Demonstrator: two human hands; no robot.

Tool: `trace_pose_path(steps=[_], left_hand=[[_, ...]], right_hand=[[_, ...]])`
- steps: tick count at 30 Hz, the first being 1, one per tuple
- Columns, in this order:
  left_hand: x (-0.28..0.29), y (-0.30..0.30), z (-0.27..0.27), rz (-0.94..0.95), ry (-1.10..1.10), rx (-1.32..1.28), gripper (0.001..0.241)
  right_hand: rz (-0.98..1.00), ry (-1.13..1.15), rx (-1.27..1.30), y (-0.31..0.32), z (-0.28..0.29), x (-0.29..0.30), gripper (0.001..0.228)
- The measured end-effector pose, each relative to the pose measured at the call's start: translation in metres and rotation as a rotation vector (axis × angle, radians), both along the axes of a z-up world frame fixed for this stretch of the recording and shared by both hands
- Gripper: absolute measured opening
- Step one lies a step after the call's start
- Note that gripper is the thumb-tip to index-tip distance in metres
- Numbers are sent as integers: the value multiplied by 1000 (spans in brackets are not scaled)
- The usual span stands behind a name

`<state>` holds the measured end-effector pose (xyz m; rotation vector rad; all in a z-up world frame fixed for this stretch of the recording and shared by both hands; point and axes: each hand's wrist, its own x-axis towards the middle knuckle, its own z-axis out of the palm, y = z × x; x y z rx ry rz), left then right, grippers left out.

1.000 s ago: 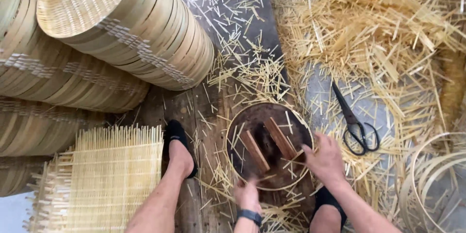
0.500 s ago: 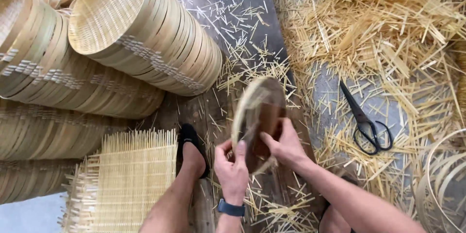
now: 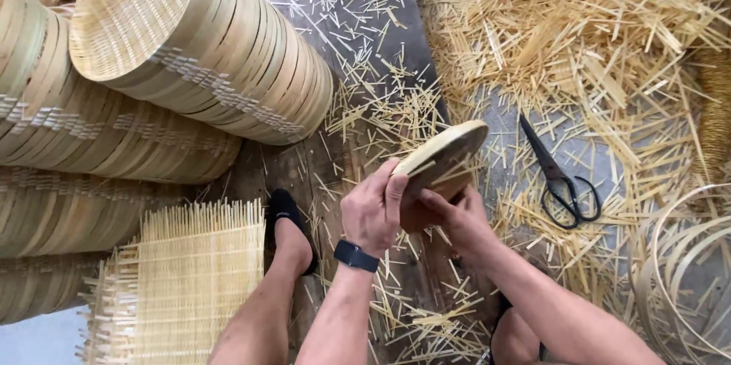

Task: The person sits on the floor and trims the excess bamboo strips protruding from the edge of a woven bamboo tray, using scissors and cutting around the rim. They then fit a bamboo hoop rim over the tray edge, press the tray into the hoop, and continue trimming the protruding strip ends.

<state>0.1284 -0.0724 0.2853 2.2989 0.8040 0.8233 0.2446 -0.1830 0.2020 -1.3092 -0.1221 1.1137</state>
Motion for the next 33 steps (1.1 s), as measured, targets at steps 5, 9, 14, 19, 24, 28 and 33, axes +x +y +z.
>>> trace_pose_path(steps=[5, 9, 14, 19, 24, 28, 33], left_hand=[[-1, 2, -12, 22, 49, -19, 55], [-15, 34, -39, 208, 184, -49, 65], [-54, 87, -26, 269, -82, -7, 59], [-80, 120, -35, 446, -55, -254, 56], [-96, 141, -132, 516, 15, -684, 54], [-87, 128, -180, 474, -48, -904, 51], [-74, 122, -224, 329, 13, -1042, 53]], right_hand=[[-56, 165, 163, -61, -58, 25, 56], [-167, 455, 56, -148, -169, 27, 51], [-80, 266, 18, -154, -224, 10, 51], [129, -160, -59, -143, -191, -26, 59], [253, 87, -66, -148, -148, -23, 48], [222, 247, 278, -171, -163, -21, 56], [113, 264, -21, -146, -151, -42, 49]])
